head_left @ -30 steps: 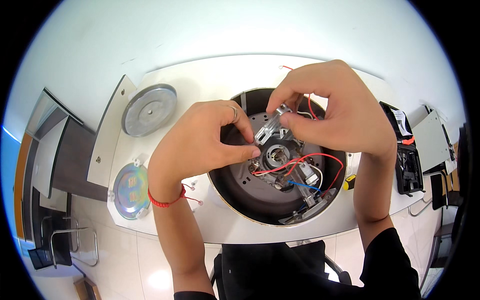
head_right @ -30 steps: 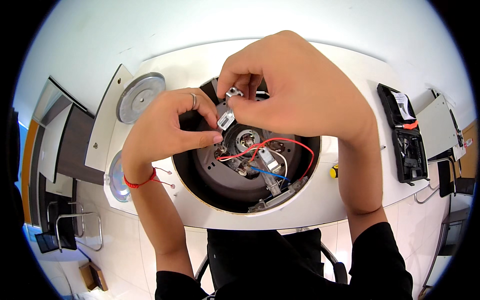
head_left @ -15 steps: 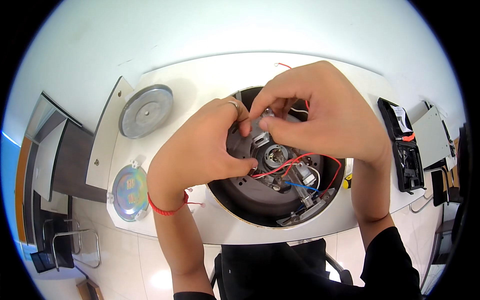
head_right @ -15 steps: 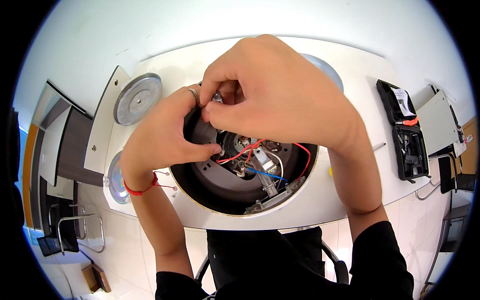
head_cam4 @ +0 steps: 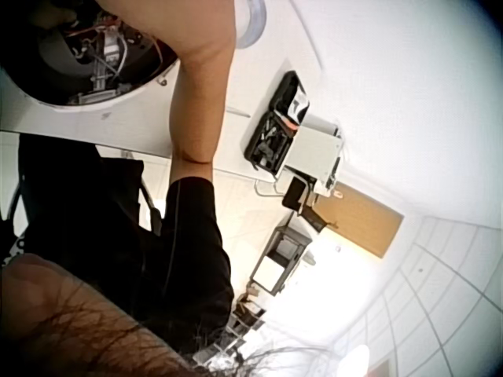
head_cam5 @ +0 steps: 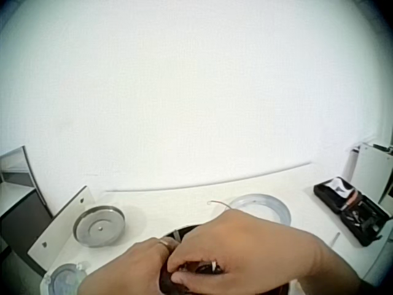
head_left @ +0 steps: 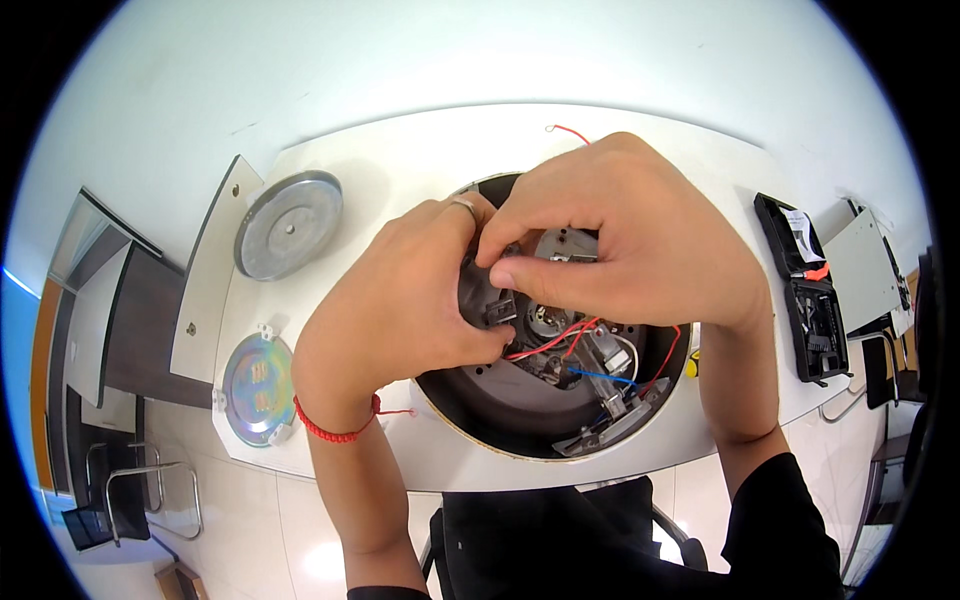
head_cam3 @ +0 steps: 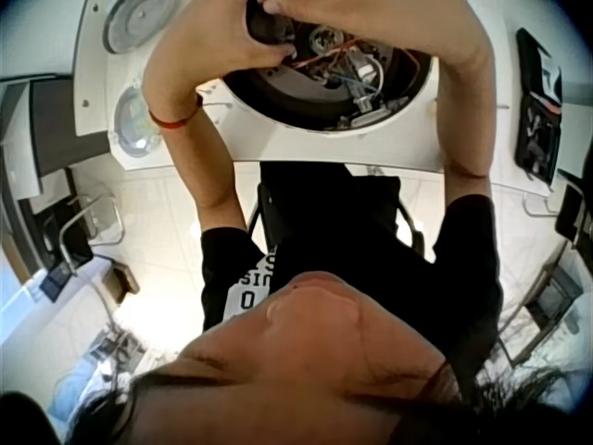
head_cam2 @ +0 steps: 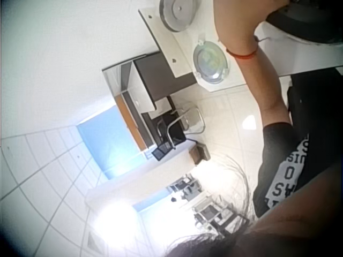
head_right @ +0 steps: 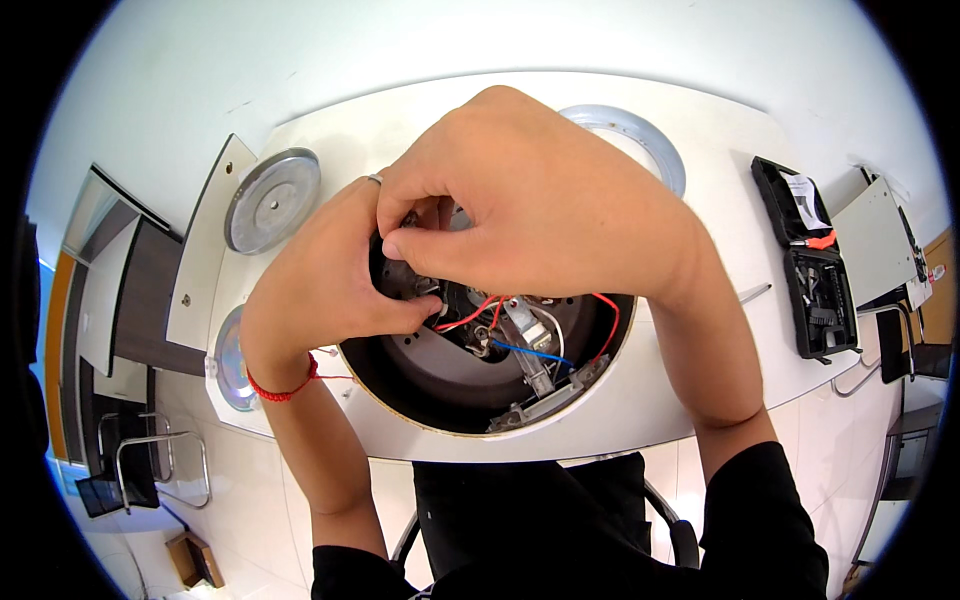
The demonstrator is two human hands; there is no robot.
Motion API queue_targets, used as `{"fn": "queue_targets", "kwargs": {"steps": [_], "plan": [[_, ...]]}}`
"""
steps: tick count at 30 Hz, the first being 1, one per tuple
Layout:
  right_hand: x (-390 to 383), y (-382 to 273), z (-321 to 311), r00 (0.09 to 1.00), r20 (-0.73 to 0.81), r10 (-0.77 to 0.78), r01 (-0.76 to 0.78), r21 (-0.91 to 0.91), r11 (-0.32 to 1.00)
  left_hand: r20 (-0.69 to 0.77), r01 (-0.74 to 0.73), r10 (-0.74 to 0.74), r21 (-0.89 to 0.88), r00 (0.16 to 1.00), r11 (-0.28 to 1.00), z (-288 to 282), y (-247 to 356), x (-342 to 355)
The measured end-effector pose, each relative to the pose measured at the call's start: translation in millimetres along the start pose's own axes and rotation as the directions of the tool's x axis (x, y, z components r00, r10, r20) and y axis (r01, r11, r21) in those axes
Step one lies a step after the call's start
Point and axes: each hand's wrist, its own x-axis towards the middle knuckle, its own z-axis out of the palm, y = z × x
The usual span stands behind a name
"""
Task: The person uses a screwdriver to tighten screws on the internal components of a disassembled appliance. They connect wires to a metal bracket and secure it with screws, working on the exposed interior of the device.
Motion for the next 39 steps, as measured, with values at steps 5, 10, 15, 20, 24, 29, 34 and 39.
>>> {"fn": "queue_targets", "kwargs": {"steps": [5,10,15,20,24,29,34,39], "plan": [[-2,2,2,1.000,-0.008,-0.021,0.021,-0.013,1.000,0.007,-0.065,0.065,-0.003,0.998,0.998,5,-6,3],[-1,-3,-2,0.999,0.014,0.044,-0.044,0.002,0.999,0.000,-0.104,0.104,-0.002,0.995,0.995,6,-6,3],[-1,-6,-3,0.998,0.030,0.053,-0.056,0.102,0.993,-0.041,-0.126,0.127,0.019,0.991,0.992,8,-6,2],[-4,-5,-9,0.995,0.097,0.032,-0.045,0.133,0.990,-0.015,-0.125,0.125,-0.027,0.992,0.992,6,-6,4],[-5,-5,-11,0.991,0.118,0.063,-0.075,0.101,0.992,-0.069,-0.154,0.155,0.029,0.985,0.988,9,-2,0],[-6,-6,-13,0.990,0.130,0.053,-0.066,0.094,0.993,-0.048,-0.144,0.149,0.086,0.988,0.986,8,7,-3],[-5,-1,-17,0.989,0.138,0.045,-0.058,0.095,0.994,-0.054,-0.161,0.168,0.109,0.984,0.981,9,8,-3],[-5,0,-16,0.992,0.127,0.002,-0.017,0.113,0.993,-0.053,-0.144,0.149,0.094,0.987,0.985,8,9,-3]]}}
